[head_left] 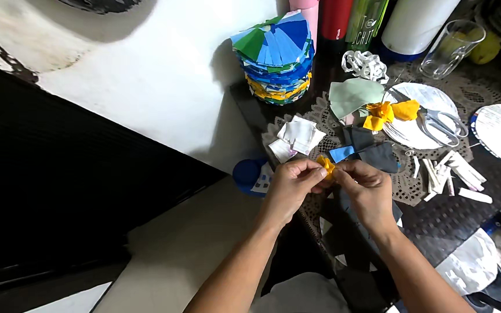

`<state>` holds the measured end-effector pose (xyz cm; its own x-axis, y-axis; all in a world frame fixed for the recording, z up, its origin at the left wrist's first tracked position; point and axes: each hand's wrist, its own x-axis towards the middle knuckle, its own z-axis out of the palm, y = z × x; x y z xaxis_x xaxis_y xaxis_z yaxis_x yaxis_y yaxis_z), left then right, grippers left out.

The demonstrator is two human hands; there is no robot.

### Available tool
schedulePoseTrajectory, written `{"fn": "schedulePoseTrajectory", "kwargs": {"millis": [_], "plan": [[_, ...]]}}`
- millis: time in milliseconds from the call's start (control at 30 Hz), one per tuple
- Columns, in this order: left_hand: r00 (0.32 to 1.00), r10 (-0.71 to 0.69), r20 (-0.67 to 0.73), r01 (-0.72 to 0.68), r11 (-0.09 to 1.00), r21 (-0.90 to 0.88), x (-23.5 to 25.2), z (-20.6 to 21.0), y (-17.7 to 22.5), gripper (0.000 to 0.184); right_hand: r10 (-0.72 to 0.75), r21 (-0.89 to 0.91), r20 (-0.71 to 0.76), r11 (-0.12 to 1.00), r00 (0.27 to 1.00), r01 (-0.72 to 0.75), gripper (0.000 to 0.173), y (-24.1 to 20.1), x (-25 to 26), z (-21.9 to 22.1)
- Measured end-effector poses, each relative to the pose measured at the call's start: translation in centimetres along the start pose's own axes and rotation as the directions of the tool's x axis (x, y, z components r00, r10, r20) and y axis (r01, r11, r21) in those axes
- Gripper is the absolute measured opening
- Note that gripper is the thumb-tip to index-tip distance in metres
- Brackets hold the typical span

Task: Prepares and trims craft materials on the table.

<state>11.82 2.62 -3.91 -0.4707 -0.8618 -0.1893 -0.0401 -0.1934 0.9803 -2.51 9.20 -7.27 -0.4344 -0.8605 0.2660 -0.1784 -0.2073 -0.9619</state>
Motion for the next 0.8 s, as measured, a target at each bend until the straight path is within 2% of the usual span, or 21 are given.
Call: {"fn": "schedulePoseTrajectory", "kwargs": {"millis": [167,367,567,633,700,767,800], "plan": [[0.998,0.06,-0.021,-0.059,0.995,0.077,0.5,-0.1,-0.2,0.01,0.132,0.163,-0.008,0.978,0.991,-0.129,0.012,0.1,0.3,-0.7],[0.98,0.186,-0.075,-0.139,0.9,0.414,3.3,-0.8,-0.4,0.01,0.272,0.31,-0.021,0.917,0.962,-0.252,0.019,-0.6,0.6,-3.1],[0.991,0.129,-0.04,-0.092,0.863,0.497,5.4,-0.7,-0.4,0.013,0.343,0.352,-0.058,0.886,0.938,-0.302,0.022,-0.5,0.5,-5.3],[0.987,0.158,-0.036,-0.099,0.761,0.642,5.7,-0.4,-0.4,0.014,0.377,0.372,-0.032,0.864,0.926,-0.339,0.023,-0.5,0.5,-5.7],[0.974,0.224,-0.043,-0.102,0.597,0.795,5.8,-0.1,-0.4,0.015,0.396,0.395,0.003,0.843,0.918,-0.365,0.023,-0.5,0.6,-6.1],[0.949,0.314,-0.037,-0.113,0.447,0.887,5.7,0.2,-0.6,0.014,0.405,0.42,0.04,0.823,0.913,-0.383,0.025,-0.6,0.7,-6.5],[0.938,0.345,-0.02,-0.134,0.418,0.899,5.3,0.5,-0.6,0.016,0.41,0.431,0.055,0.813,0.91,-0.392,0.026,-0.6,0.7,-6.7]]}}
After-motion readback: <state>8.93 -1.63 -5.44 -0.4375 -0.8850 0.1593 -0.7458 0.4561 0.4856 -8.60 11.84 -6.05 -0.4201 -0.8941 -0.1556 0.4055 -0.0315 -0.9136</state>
